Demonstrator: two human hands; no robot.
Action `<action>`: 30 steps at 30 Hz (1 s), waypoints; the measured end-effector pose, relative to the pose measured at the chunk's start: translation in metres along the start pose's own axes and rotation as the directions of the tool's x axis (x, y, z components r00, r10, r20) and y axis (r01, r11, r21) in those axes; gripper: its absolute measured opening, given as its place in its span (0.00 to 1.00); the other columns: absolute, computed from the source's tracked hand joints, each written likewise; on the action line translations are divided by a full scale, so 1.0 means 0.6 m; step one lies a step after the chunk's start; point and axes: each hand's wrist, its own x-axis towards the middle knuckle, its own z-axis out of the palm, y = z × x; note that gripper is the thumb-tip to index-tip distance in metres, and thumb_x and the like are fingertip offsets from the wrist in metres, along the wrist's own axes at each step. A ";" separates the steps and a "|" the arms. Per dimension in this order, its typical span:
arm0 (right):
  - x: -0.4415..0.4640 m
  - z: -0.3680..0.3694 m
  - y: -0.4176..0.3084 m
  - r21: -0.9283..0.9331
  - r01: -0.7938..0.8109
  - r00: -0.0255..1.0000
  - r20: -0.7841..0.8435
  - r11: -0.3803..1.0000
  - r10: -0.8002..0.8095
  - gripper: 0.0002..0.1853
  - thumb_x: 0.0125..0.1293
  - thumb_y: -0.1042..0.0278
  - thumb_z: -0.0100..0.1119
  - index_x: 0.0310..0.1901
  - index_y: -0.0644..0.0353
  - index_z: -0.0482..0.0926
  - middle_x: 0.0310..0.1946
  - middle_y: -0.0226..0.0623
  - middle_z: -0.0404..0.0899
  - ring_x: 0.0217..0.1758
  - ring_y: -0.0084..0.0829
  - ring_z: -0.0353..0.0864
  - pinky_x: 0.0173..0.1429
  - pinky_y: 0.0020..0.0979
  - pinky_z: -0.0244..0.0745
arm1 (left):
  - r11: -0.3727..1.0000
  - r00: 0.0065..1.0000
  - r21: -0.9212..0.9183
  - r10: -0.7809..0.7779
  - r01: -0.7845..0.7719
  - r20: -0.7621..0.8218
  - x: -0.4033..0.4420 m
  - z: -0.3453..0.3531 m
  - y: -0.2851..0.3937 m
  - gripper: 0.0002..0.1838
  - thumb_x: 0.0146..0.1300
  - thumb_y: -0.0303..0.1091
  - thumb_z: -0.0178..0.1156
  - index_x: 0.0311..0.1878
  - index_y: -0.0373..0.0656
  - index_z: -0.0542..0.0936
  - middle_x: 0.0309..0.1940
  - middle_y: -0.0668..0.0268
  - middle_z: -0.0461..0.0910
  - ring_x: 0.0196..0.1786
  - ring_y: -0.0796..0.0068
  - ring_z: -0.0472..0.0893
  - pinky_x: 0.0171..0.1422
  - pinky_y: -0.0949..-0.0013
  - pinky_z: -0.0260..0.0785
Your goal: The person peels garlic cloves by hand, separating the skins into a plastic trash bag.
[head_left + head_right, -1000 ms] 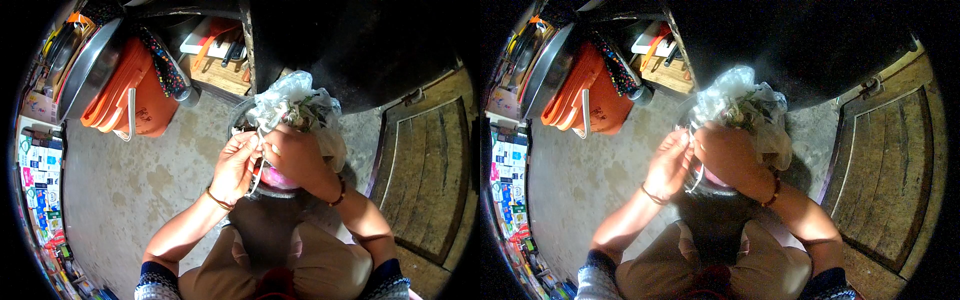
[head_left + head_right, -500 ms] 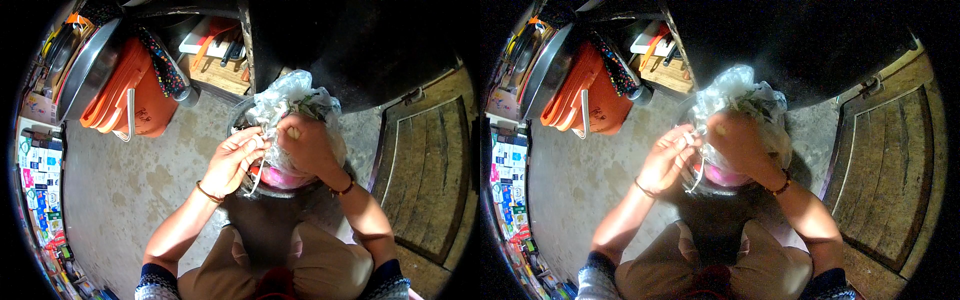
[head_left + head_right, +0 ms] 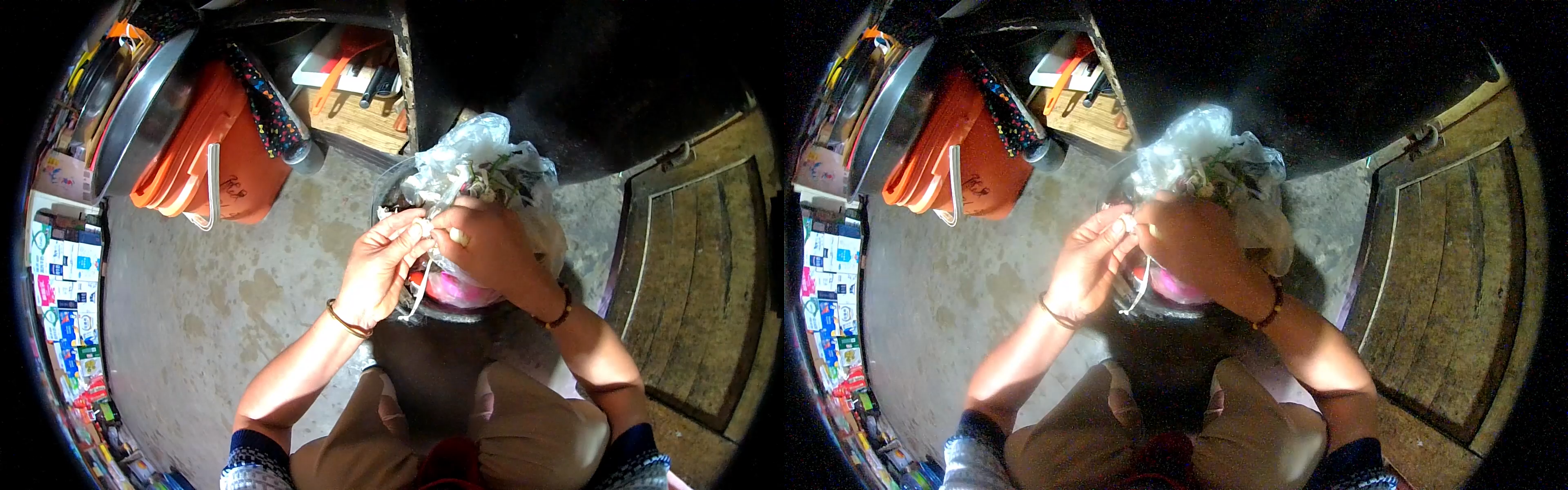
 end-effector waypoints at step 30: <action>0.000 -0.002 -0.002 0.042 0.023 1.000 -0.018 0.999 -0.022 0.08 0.56 0.62 0.53 0.26 0.56 0.74 0.21 0.40 0.74 0.25 0.43 0.76 0.30 0.41 0.71 | 1.000 0.997 0.023 0.000 -0.002 0.074 -0.004 -0.001 0.002 0.13 0.60 0.28 0.55 0.48 0.36 0.73 0.40 0.61 0.79 0.42 0.72 0.78 0.48 0.73 0.71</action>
